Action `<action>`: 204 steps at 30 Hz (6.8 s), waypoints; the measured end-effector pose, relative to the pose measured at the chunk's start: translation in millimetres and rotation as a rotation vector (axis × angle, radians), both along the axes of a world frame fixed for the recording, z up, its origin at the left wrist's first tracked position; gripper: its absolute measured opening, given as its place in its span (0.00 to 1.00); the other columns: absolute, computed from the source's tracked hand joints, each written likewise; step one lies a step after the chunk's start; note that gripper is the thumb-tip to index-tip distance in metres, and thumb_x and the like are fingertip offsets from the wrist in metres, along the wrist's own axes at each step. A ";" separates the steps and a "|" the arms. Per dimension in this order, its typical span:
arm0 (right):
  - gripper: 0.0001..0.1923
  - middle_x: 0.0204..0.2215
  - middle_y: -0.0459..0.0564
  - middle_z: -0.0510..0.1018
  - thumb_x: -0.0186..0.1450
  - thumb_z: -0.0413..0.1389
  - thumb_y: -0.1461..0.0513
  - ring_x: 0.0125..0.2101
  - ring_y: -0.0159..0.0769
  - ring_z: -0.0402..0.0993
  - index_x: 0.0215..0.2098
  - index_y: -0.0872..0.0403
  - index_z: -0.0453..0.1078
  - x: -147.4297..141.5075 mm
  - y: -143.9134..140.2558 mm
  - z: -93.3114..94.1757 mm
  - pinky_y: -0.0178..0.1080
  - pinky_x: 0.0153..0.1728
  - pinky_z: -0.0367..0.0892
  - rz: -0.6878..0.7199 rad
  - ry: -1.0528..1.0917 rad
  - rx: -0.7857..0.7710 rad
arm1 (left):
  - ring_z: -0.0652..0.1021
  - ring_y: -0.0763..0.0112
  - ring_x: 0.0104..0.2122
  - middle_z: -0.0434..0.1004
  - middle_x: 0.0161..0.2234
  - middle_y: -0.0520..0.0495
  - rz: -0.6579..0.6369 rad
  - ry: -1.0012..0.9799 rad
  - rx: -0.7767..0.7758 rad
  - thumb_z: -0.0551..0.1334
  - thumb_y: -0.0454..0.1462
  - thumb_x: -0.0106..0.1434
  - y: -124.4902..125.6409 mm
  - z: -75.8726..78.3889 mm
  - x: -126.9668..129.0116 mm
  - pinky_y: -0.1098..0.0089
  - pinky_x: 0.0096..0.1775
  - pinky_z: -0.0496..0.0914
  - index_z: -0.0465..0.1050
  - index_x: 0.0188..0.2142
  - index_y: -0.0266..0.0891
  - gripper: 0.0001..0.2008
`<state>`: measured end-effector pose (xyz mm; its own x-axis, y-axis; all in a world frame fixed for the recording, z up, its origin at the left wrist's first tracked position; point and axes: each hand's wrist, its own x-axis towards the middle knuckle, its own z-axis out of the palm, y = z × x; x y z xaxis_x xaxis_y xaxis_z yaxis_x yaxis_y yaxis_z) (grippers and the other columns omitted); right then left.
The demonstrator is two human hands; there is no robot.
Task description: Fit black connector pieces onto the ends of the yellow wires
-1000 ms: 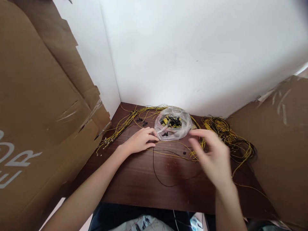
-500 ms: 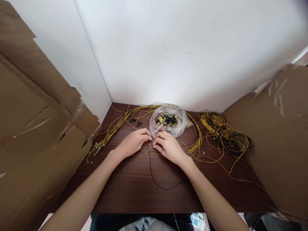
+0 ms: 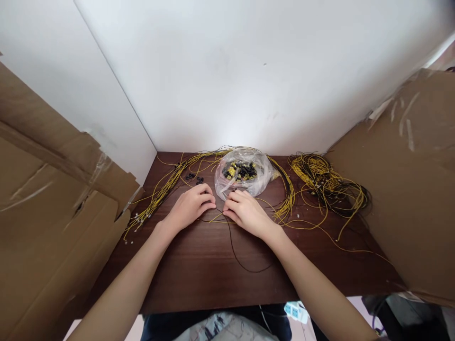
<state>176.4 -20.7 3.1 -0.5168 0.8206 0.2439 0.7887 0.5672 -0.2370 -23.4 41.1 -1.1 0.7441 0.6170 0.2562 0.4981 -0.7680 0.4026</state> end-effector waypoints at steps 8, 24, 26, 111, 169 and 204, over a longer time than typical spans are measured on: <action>0.08 0.33 0.54 0.70 0.68 0.46 0.63 0.38 0.41 0.63 0.34 0.56 0.65 -12.3 -5.7 -2.1 0.43 0.39 0.59 -0.094 0.028 0.020 | 0.69 0.67 0.39 0.67 0.39 0.46 0.043 0.064 0.074 0.54 0.36 0.64 -7.2 3.0 5.1 0.69 0.37 0.67 0.66 0.31 0.38 0.07; 0.11 0.26 0.46 0.76 0.64 0.51 0.54 0.18 0.25 0.66 0.32 0.54 0.61 -14.3 -2.7 -7.5 0.30 0.20 0.61 -0.250 1.093 -0.517 | 0.71 0.72 0.31 0.71 0.29 0.49 0.068 -0.403 0.243 0.59 0.32 0.62 -15.5 7.5 9.6 0.71 0.35 0.67 0.67 0.42 0.37 0.08; 0.10 0.23 0.46 0.75 0.63 0.52 0.55 0.20 0.27 0.67 0.32 0.54 0.63 -13.3 -2.6 -6.8 0.31 0.24 0.62 -0.271 1.051 -0.467 | 0.71 0.72 0.31 0.71 0.30 0.49 0.085 -0.403 0.228 0.58 0.32 0.62 -15.6 7.4 9.1 0.70 0.36 0.67 0.66 0.47 0.37 0.13; 0.06 0.18 0.42 0.63 0.62 0.55 0.62 0.22 0.29 0.60 0.32 0.53 0.74 -7.4 -9.3 10.9 0.32 0.26 0.55 -0.301 0.638 -0.054 | 0.78 0.71 0.27 0.78 0.27 0.47 0.215 -0.767 -0.797 0.66 0.36 0.53 -24.7 15.5 22.5 0.70 0.34 0.74 0.74 0.33 0.32 0.09; 0.07 0.25 0.46 0.76 0.61 0.54 0.61 0.24 0.30 0.68 0.32 0.56 0.72 -6.8 -6.0 6.9 0.32 0.24 0.60 -0.282 0.878 -0.270 | 0.77 0.69 0.32 0.78 0.31 0.47 0.215 -0.762 -0.463 0.66 0.36 0.53 -27.2 14.1 22.5 0.68 0.40 0.72 0.74 0.35 0.35 0.09; 0.09 0.21 0.45 0.72 0.58 0.57 0.57 0.19 0.27 0.62 0.28 0.56 0.71 -11.8 -4.0 -2.3 0.32 0.21 0.56 -0.316 1.080 -0.456 | 0.74 0.73 0.30 0.73 0.30 0.49 0.260 -0.899 -0.678 0.65 0.36 0.53 -34.6 12.0 34.9 0.72 0.35 0.70 0.69 0.41 0.36 0.15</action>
<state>164.6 -24.8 0.8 0.0127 0.9966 0.0811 0.1504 0.0783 -0.9855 11.5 6.5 10.9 0.2914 0.9382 0.1866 -0.0658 -0.1749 0.9824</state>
